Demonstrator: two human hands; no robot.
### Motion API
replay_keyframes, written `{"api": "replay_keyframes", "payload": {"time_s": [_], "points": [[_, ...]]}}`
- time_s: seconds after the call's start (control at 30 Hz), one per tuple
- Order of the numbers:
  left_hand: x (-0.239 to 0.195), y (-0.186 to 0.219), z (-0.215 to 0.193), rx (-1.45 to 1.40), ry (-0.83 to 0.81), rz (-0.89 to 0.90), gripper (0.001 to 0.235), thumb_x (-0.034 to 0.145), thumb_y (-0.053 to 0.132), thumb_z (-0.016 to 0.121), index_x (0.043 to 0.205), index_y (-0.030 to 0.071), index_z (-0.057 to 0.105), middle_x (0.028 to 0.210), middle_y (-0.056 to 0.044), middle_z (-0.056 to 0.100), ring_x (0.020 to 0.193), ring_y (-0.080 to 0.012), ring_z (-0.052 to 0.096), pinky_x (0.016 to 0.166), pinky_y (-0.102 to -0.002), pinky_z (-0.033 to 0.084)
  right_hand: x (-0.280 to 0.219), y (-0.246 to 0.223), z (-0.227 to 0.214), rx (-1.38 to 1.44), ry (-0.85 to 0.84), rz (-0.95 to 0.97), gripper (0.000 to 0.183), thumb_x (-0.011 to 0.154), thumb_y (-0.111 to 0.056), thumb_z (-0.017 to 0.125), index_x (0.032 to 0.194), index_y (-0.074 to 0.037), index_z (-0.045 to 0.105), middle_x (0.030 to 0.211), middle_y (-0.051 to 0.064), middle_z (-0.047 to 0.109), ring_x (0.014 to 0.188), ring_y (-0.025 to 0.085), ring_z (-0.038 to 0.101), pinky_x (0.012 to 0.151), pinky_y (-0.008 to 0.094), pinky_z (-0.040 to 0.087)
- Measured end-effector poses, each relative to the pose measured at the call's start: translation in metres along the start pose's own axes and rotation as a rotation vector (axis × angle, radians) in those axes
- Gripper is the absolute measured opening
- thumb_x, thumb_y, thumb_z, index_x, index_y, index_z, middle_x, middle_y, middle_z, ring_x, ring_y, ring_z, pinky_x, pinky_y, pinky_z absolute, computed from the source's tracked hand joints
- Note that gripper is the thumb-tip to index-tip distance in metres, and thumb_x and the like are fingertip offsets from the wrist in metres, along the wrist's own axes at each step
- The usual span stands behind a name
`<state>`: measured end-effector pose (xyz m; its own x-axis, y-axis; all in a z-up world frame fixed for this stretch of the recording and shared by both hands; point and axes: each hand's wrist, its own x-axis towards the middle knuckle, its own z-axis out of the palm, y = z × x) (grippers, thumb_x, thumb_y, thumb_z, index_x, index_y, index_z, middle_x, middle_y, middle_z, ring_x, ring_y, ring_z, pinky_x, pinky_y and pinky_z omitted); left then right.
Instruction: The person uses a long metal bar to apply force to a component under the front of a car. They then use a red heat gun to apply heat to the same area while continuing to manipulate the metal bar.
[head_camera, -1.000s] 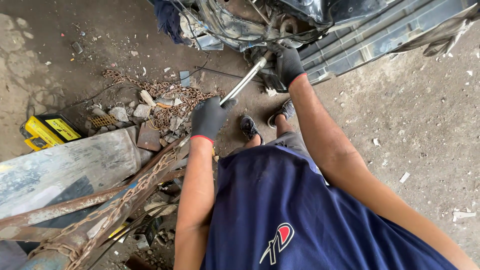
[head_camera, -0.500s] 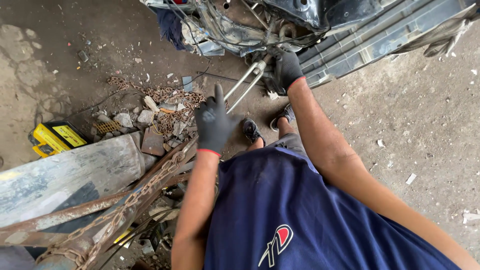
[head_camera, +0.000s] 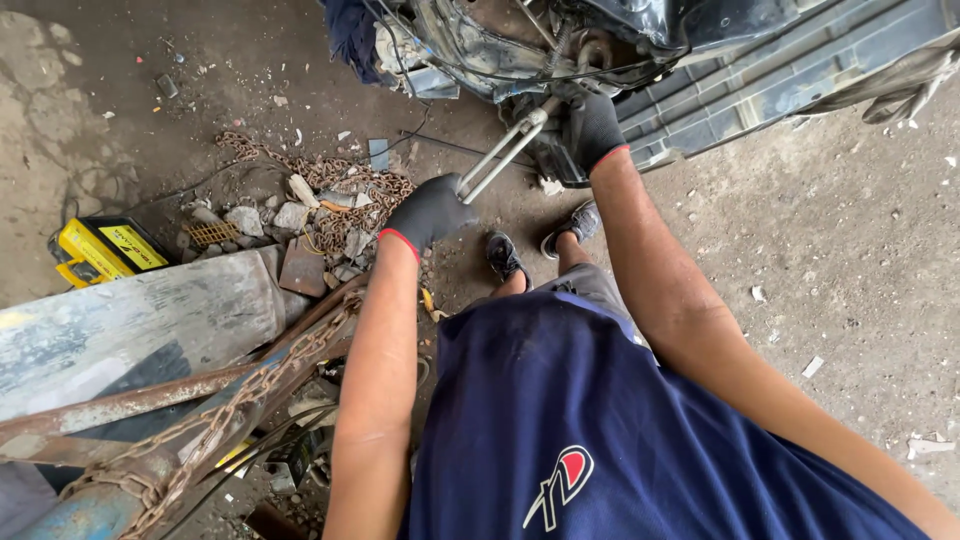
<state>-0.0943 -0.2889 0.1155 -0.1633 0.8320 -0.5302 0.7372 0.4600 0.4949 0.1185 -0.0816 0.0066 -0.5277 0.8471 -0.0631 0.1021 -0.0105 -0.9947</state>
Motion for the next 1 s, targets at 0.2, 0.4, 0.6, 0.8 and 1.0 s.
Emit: {"api": "replay_keyframes", "payload": {"time_s": [0.2, 0.4, 0.6, 0.8, 1.0], "points": [[0.005, -0.004, -0.016, -0.631, -0.394, -0.251, 0.027, 0.081, 0.028, 0.071, 0.101, 0.01, 0.073, 0.079, -0.006, 0.069, 0.053, -0.015, 0.05, 0.047, -0.035, 0.041, -0.036, 0.017, 0.035, 1.144, -0.246, 0.464, 0.019, 0.101, -0.028, 0.068, 0.113, -0.013, 0.065, 0.103, 0.006, 0.072, 0.1, 0.027, 0.073, 0.096, 0.058, 0.061], [0.008, -0.015, -0.013, -0.762, -0.524, -0.269, 0.027, 0.084, 0.027, 0.075, 0.106, 0.012, 0.079, 0.075, 0.0, 0.059, 0.054, -0.0096, 0.047, 0.046, -0.029, 0.039, -0.044, 0.011, 0.054, 1.109, -0.247, 0.447, 0.022, 0.098, -0.024, 0.069, 0.114, -0.01, 0.063, 0.111, 0.009, 0.074, 0.102, 0.027, 0.073, 0.095, 0.052, 0.061], [-0.004, -0.011, 0.009, -0.18, 0.052, 0.009, 0.052, 0.089, 0.05, 0.08, 0.104, 0.0, 0.073, 0.085, -0.013, 0.073, 0.071, -0.022, 0.07, 0.069, -0.037, 0.055, -0.042, -0.005, 0.065, 0.684, -0.038, 0.527, 0.026, 0.096, -0.024, 0.075, 0.108, -0.003, 0.067, 0.09, 0.009, 0.072, 0.079, 0.021, 0.073, 0.074, 0.041, 0.065], [-0.029, 0.049, 0.044, 0.615, 0.511, 0.017, 0.09, 0.062, 0.042, 0.08, 0.134, -0.004, 0.053, 0.088, -0.02, 0.072, 0.07, -0.032, 0.072, 0.059, -0.045, 0.056, -0.044, -0.024, 0.071, 0.421, 0.093, 0.637, 0.02, 0.093, -0.021, 0.075, 0.098, -0.003, 0.067, 0.077, 0.005, 0.068, 0.063, 0.018, 0.069, 0.057, 0.035, 0.063], [0.005, -0.013, 0.065, 0.4, 0.363, 0.108, 0.035, 0.097, 0.013, 0.063, 0.13, 0.002, 0.061, 0.086, -0.018, 0.074, 0.079, -0.0319, 0.073, 0.068, -0.043, 0.056, -0.041, -0.003, 0.065, 0.539, -0.144, 0.533, 0.02, 0.095, -0.024, 0.066, 0.106, -0.008, 0.07, 0.094, 0.006, 0.076, 0.086, 0.021, 0.074, 0.078, 0.038, 0.064]]}}
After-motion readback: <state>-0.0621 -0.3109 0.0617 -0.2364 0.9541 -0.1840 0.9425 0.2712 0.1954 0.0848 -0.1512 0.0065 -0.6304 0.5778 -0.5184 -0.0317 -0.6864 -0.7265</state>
